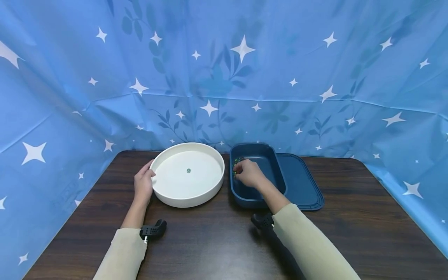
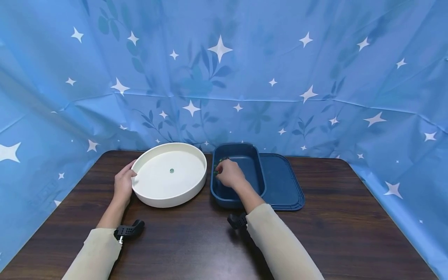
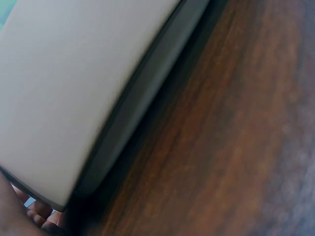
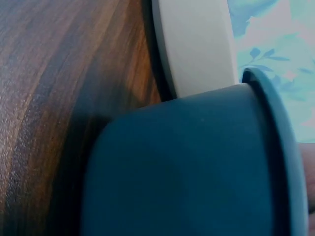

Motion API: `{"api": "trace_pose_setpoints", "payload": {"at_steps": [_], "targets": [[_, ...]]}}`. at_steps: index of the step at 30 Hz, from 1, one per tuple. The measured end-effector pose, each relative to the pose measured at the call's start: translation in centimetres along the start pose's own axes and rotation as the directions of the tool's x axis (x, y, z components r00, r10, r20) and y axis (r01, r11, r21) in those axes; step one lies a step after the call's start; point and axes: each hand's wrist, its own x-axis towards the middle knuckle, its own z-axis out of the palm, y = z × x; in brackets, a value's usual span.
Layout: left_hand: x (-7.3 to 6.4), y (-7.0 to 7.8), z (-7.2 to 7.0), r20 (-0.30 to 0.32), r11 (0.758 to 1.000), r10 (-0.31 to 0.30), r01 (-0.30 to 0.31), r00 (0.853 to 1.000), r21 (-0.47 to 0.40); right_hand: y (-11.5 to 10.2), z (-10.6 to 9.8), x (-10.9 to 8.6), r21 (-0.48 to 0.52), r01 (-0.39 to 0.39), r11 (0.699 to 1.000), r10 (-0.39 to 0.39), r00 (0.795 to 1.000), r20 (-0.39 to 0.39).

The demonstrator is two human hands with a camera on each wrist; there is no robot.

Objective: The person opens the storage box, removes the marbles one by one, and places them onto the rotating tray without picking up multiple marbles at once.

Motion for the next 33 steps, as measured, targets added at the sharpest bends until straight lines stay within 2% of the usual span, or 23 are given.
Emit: {"api": "trace_pose_setpoints", "payload": {"at_steps": [12,20,26,33], "targets": [[0.0,-0.2,0.0,-0.003,1.0,0.024,-0.024,1.0,-0.009,0.7,0.9,0.5,-0.045,-0.037,0.998,0.038,0.999,0.035],[0.0,0.0,0.0,-0.005,1.0,0.01,-0.01,1.0,0.001,0.7,1.3,0.7,-0.103,-0.044,0.994,0.048,0.998,0.036],[-0.1,0.2,0.1,-0.003,1.0,0.006,-0.006,1.0,0.009,0.7,1.0,0.5,-0.1,-0.03,0.995,0.031,0.999,0.007],[-0.2,0.1,0.2,-0.009,1.0,0.007,-0.007,1.0,0.004,0.0,0.0,-0.1,-0.04,0.008,0.999,-0.011,0.998,-0.061]]}}
